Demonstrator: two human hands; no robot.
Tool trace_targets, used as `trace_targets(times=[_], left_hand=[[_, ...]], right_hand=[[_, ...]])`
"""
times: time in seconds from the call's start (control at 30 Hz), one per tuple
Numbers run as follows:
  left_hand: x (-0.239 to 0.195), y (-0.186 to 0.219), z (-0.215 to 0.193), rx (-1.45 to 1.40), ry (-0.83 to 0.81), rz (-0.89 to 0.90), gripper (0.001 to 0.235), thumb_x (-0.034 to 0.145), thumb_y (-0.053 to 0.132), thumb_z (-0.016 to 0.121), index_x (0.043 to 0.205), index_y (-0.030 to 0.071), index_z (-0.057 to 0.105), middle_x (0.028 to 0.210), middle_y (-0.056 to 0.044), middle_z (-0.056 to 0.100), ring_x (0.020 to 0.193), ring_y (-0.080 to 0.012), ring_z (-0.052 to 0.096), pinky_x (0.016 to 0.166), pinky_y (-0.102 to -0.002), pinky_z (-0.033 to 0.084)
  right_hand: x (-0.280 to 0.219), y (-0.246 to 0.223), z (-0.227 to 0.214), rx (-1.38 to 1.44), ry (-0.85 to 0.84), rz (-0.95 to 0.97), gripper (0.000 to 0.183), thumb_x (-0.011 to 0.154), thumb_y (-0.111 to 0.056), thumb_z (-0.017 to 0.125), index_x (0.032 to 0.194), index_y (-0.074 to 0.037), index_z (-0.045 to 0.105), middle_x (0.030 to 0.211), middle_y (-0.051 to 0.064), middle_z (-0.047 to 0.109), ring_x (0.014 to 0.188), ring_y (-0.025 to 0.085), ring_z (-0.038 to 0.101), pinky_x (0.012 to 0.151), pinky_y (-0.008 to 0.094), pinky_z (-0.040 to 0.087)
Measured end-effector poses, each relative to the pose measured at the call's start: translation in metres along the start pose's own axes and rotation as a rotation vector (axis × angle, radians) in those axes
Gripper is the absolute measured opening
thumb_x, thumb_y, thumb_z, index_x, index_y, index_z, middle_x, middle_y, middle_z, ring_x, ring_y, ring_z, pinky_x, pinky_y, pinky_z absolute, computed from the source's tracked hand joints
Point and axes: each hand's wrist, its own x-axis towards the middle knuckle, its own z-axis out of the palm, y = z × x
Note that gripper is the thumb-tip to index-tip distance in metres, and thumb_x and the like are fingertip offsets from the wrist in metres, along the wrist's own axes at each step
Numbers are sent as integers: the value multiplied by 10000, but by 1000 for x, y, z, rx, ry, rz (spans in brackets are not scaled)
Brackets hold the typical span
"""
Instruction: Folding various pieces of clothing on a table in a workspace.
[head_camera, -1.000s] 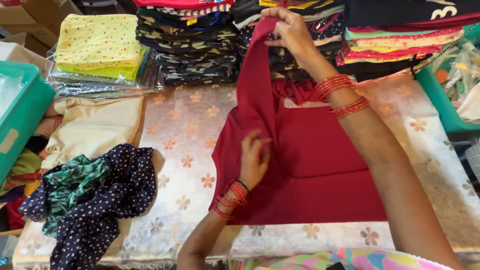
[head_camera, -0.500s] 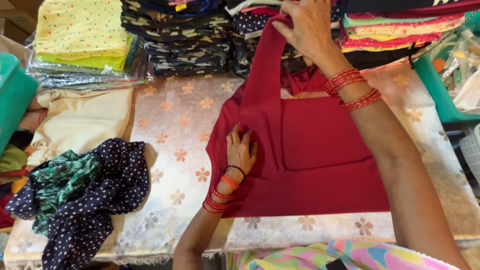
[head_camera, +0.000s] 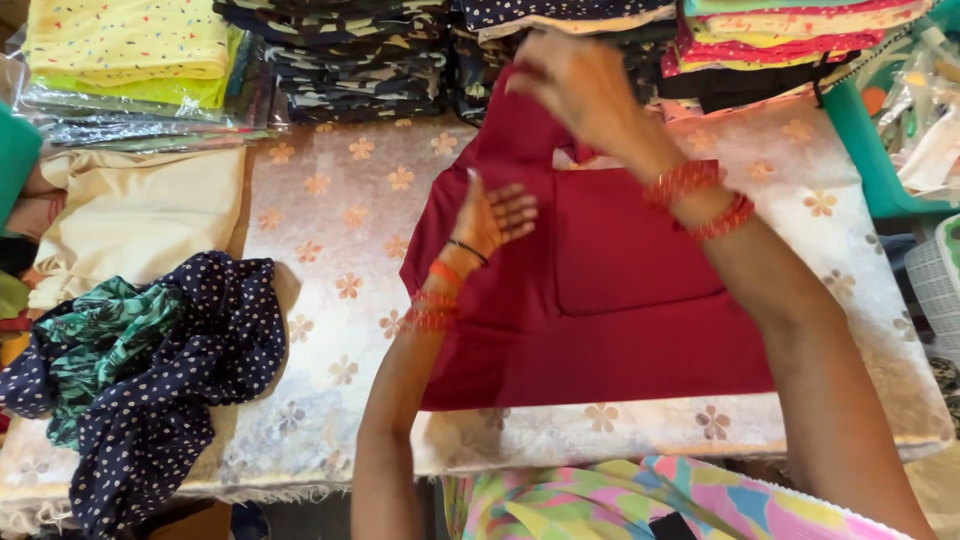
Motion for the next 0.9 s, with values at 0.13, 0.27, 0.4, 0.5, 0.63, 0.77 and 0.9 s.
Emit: trace_targets(times=[0.13,0.27,0.4,0.5,0.63,0.77,0.9], left_hand=[[20,13,-22,-240,-4,29,893,846,800,355,1233,41,618,1194,-160,714,1084,-298,701,932,-457,579],[48,0,-62,-84,111,16,689,903,683,518,1211,91,688,1129,-30,759,1006,-159,721,850,-306,594],[76,-27,-97,222,306,235,371,861,342,817,1140,132,692,1039,6,756,907,-85,694,758,-264,544],[68,-18,-90,325,181,354,287,876,213,813,1088,40,724,949,-24,697,783,-122,603,633,-293,439],[105,-15,-106,574,474,361,349,898,184,815,1153,-18,689,929,-78,628,790,-202,526,659,-344,429],[126,-19,-124,617,412,580,351,818,74,817,1122,-19,667,969,-26,689,879,-137,635,778,-272,531],[113,-19,-121,576,370,619,348,813,62,801,1129,-10,672,984,-18,701,896,-135,642,797,-272,540]], right_hand=[[-69,-57,5,215,-317,-55,179,974,-279,703,1053,-120,683,971,82,673,848,292,687,692,410,562],[-146,-108,12,404,-443,-203,234,998,-327,649,1094,-116,686,979,80,689,841,270,699,668,390,569],[-152,-105,15,465,-567,-135,425,927,-447,689,1166,-96,705,873,100,711,772,295,712,634,395,575],[-136,-68,30,349,-413,-12,286,1011,-377,631,1155,-140,702,1023,91,761,841,293,744,686,407,587],[-117,-7,68,282,-465,199,332,1022,-306,628,1255,-74,671,1171,145,712,1082,339,668,928,472,539],[-101,16,108,247,-456,111,561,946,-306,699,1395,9,578,1304,207,622,1191,403,556,1017,535,411],[-85,20,142,269,-502,126,817,806,-393,820,1407,60,501,1281,248,617,1186,474,536,1029,657,356]])
